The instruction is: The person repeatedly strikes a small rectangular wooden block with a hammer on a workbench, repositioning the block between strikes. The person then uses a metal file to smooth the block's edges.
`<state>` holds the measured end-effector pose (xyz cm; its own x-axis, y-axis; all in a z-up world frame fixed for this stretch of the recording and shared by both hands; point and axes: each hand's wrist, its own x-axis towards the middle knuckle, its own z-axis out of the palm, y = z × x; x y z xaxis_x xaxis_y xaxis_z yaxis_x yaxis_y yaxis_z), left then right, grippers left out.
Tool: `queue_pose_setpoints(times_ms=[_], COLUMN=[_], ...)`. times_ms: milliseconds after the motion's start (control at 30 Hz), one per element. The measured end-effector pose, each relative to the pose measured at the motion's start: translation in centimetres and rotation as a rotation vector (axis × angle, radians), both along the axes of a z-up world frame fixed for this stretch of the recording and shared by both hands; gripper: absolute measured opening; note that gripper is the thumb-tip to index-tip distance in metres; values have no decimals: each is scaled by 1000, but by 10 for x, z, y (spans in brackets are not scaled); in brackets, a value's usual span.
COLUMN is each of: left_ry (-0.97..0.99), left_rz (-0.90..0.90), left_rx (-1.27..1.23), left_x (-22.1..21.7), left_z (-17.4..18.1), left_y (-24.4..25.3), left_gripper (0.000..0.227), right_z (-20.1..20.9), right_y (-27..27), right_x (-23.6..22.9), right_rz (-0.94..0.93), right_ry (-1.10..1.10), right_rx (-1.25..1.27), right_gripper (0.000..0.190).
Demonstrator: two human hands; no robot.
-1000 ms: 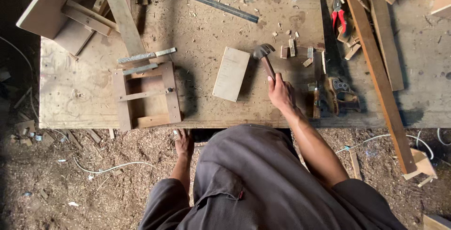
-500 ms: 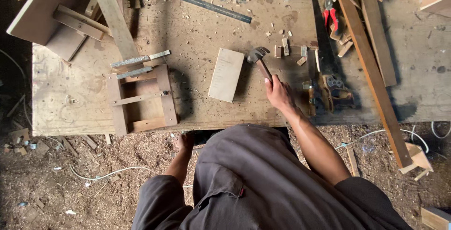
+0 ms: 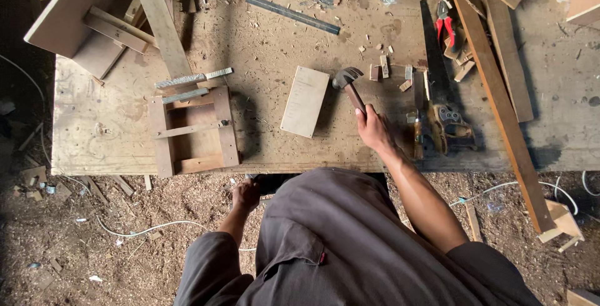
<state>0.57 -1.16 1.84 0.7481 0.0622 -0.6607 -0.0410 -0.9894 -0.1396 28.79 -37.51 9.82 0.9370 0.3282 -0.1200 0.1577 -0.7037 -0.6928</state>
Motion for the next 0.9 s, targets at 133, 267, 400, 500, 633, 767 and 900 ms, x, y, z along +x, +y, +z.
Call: queue_pose_setpoints(times_ms=[133, 267, 400, 500, 633, 767, 900], left_ry=[63, 134, -10, -130, -389, -249, -63], left_rz=[97, 246, 424, 471, 399, 471, 492], left_rx=[-134, -274, -416, -452, -601, -533, -458], left_x=[-16, -19, -20, -19, -18, -18, -12], left_z=[3, 5, 7, 10, 10, 12, 13], left_y=[7, 11, 13, 16, 20, 24, 25], left_gripper=[45, 68, 68, 49, 41, 39, 31], right_z=[-18, -16, 2, 16, 25, 19, 1], right_y=[-5, -4, -2, 0, 1, 2, -4], right_x=[0, 1, -1, -4, -5, -3, 1], right_rz=[8, -3, -5, -6, -68, -39, -1], right_ry=[-6, 0, -81, -215, -85, -86, -126], right_rx=[29, -33, -70, -104, -92, -48, -47], right_gripper=[32, 33, 34, 34, 33, 33, 32])
